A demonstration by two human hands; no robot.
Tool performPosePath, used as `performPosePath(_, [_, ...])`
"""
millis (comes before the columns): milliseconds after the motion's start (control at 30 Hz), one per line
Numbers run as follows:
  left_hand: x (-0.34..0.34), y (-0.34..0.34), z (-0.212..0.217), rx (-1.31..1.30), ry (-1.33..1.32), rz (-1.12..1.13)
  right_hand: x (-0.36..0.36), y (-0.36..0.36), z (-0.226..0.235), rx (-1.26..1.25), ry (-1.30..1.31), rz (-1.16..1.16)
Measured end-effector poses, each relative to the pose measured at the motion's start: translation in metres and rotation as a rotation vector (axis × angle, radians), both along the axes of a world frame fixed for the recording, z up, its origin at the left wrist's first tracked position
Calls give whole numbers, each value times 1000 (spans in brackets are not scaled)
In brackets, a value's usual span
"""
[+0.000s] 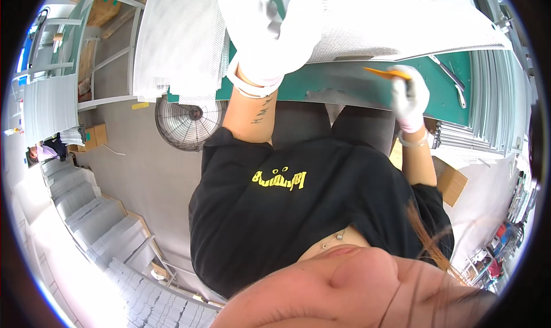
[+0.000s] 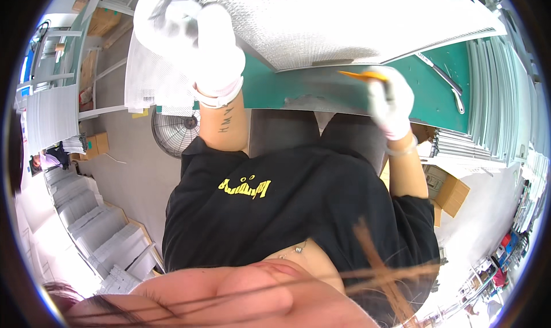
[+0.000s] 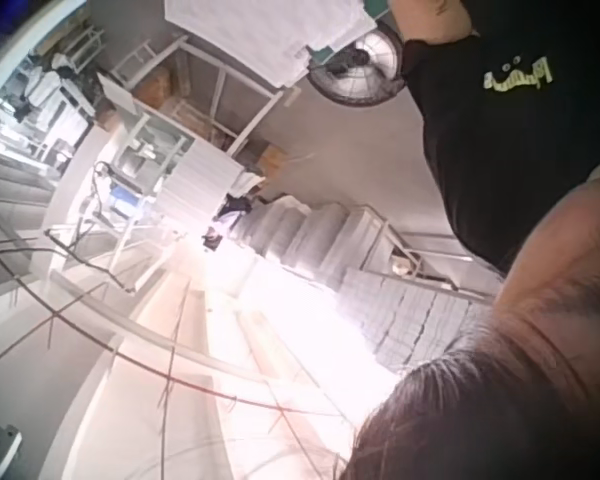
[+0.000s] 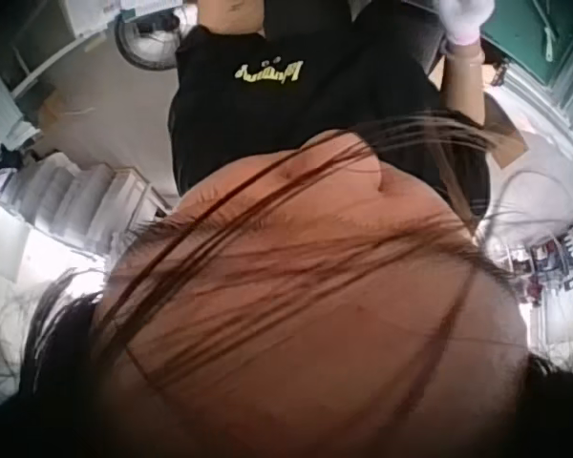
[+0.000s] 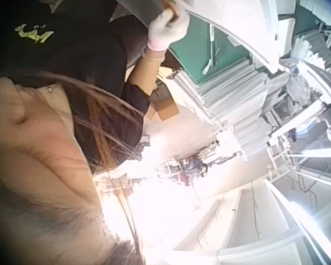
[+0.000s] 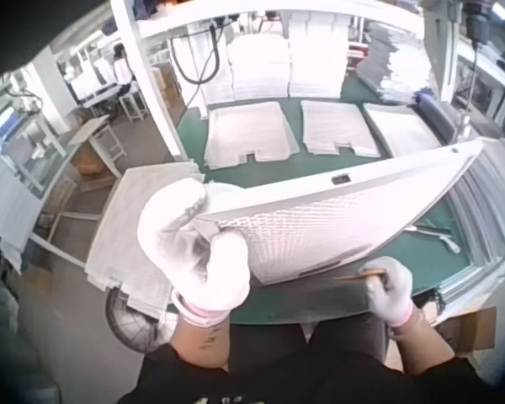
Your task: The person assembles white mesh panels by placing them on a green workbench, inserting small grey plastic blocks into the mesh, and securing them with metal rods. They use a yellow plastic scraper to press the mesh and a power drill to fasten the components together. The process is repeated for multiple panels throughout the video.
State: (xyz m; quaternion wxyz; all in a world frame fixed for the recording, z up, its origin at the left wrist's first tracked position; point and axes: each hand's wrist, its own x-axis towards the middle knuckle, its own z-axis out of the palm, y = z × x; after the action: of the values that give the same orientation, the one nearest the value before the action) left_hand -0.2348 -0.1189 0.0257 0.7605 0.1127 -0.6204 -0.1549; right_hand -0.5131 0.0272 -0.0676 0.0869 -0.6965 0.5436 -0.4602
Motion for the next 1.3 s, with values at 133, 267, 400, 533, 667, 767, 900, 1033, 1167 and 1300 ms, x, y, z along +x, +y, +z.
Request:
performPosePath(133, [19,-2,7,-333,-457,735,-69,27,-32,274,-324,-448])
performPosePath(267, [20,-1,23,-173,-322,586,-128,47,-35,435,53,-713])
performPosePath(400, [-2,18,99,-185,-423,145,-173,33,-26,233,542,-650])
performPosePath(533, [-47,25,147,-657,-1445,314,-200,-15,-14,198,813,-337])
performPosePath(667, [-117,9,100,-696,-1367,-88,-200,-24,2,395,764,-312])
performPosePath(767, [-127,6,69,-692,-1403,63,-191,15,29,427,366,-273])
performPosePath(900, [-133,15,43,-483,-1039,321,-173,88,105,564,-208,-38])
performPosePath(1033, [-149,27,18,-303,-785,407,-137,114,180,305,-165,-103])
performPosePath(1167, [-158,35,6,-176,-711,491,-108,95,209,-28,-125,-218])
performPosePath(1300, [-161,37,7,-152,-678,473,-102,83,210,129,670,-40])
